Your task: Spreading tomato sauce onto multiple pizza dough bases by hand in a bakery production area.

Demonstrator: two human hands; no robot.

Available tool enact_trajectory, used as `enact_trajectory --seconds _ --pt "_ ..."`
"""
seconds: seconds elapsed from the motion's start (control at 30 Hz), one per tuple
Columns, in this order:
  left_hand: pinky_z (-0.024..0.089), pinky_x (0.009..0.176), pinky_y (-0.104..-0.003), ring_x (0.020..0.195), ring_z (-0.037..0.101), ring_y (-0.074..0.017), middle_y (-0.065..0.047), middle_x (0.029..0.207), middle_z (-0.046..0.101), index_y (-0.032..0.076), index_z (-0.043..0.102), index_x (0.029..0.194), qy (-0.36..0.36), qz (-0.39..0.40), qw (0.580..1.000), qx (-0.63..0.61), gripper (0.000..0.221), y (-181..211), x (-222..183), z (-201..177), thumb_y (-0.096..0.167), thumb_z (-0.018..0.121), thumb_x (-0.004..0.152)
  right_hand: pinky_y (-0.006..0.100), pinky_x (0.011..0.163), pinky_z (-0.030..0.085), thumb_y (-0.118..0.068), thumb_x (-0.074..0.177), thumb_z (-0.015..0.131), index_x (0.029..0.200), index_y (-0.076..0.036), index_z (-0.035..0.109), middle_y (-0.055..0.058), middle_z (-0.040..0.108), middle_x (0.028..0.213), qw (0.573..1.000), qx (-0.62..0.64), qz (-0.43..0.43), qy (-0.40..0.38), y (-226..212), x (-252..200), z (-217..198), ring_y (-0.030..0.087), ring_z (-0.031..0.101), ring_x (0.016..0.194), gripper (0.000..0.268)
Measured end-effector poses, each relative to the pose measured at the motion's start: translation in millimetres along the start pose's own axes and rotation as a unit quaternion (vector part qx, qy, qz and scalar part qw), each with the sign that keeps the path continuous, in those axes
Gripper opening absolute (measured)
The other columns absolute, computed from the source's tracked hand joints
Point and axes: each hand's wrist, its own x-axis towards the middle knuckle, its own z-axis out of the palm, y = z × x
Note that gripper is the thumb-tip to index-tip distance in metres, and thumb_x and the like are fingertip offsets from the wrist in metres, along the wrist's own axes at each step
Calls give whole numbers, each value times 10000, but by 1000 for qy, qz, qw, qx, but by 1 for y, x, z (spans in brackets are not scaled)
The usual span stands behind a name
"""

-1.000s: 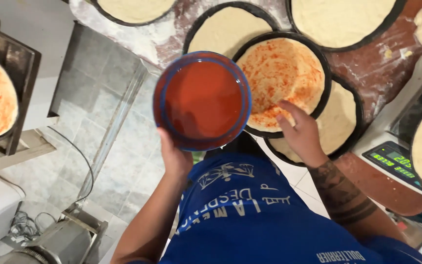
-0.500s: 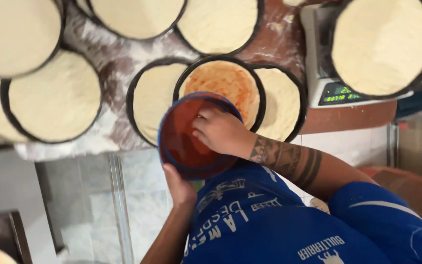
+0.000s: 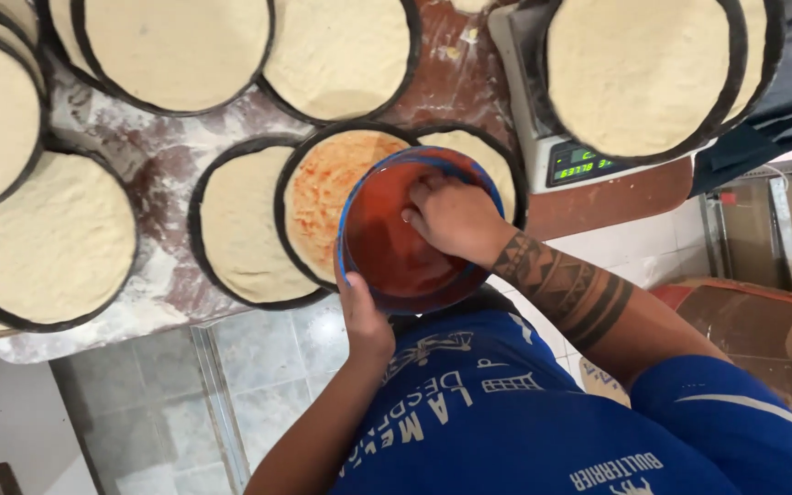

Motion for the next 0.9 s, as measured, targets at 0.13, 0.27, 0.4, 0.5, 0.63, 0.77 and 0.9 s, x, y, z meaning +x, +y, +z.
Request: enact_trajectory --seconds 0.13,0.27,0.4,0.5,0.63,0.77,0.9 --pt "200 1273 -516 1505 327 -355 -148 1657 282 143 145 1649 16 -30 999 28 657 -73 6 6 493 208 1096 498 719 608 -443 1006 514 1210 -101 699 185 728 1050 998 15 -44 -40 37 -11 -22 399 735 954 439" --pt "214 1274 -523 1484 371 -343 -147 1637 353 150 271 1623 89 -38 991 -97 667 -46 3 114 537 242 1081 475 718 609 -385 1053 487 1233 -41 695 225 706 1078 995 34 -78 -57 88 -21 -26 392 731 934 440" --pt "252 1269 -482 1462 409 -309 -93 1614 389 183 298 1619 128 -40 978 -159 695 -92 2 147 587 262 1056 510 735 594 -357 1069 434 1233 -30 700 248 705 1083 988 41 -108 -105 128 -25 -18 431 717 946 453" --pt "221 1279 -494 1492 350 -345 -105 1641 342 209 268 1629 147 -58 980 -120 731 -85 -1 175 628 271 1031 501 905 565 -375 1088 427 1268 13 699 271 702 1135 971 104 -55 -209 147 -29 -18 418 678 1052 507" --pt "192 1290 -491 1514 302 -335 -101 1659 292 211 234 1635 171 -50 980 -83 739 -91 -2 196 640 291 1036 510 772 594 -409 1034 420 1186 -120 714 195 763 1015 976 17 -118 -181 173 -14 -45 388 752 928 439" --pt "161 1290 -501 1529 263 -359 -112 1673 250 231 193 1651 170 -28 982 -74 729 -76 5 222 618 307 1044 491 733 605 -381 1019 473 1236 -94 697 197 748 1050 980 12 -138 -145 184 -11 -53 372 756 905 424" --pt "199 1282 -483 1508 327 -340 -103 1644 320 253 238 1634 212 -35 974 -72 714 -63 8 240 630 307 1032 452 742 608 -357 1024 453 1239 -60 702 223 748 1034 969 61 -142 -191 184 -14 -51 362 750 906 444"
